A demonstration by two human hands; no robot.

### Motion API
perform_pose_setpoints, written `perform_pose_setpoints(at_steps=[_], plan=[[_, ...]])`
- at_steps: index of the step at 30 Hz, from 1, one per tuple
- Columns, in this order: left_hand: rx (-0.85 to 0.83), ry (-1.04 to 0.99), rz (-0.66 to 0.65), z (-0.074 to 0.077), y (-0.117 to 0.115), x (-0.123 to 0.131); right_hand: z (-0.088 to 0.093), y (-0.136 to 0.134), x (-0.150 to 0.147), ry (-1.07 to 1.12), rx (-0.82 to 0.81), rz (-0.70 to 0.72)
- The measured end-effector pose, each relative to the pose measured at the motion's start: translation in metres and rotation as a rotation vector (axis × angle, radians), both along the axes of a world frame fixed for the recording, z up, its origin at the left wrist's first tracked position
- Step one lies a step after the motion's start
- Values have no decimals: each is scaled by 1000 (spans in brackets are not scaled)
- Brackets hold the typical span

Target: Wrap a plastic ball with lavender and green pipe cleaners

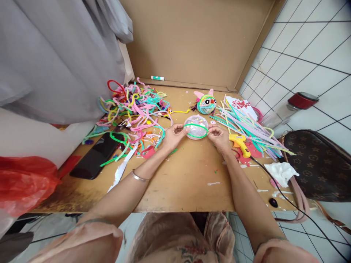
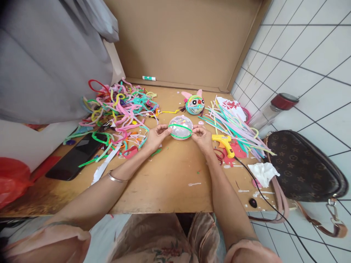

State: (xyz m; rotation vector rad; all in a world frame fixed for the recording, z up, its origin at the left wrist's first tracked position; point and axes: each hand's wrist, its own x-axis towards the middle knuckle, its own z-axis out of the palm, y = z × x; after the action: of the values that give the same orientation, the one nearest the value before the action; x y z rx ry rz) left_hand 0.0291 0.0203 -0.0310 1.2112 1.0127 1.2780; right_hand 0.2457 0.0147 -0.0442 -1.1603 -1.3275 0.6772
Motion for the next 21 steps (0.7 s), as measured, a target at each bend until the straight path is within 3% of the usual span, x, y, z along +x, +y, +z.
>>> perform_pose_setpoints(at_steps=[21], plan=[[41, 22, -48, -15, 9, -1, 0, -2, 3, 44, -20, -29]])
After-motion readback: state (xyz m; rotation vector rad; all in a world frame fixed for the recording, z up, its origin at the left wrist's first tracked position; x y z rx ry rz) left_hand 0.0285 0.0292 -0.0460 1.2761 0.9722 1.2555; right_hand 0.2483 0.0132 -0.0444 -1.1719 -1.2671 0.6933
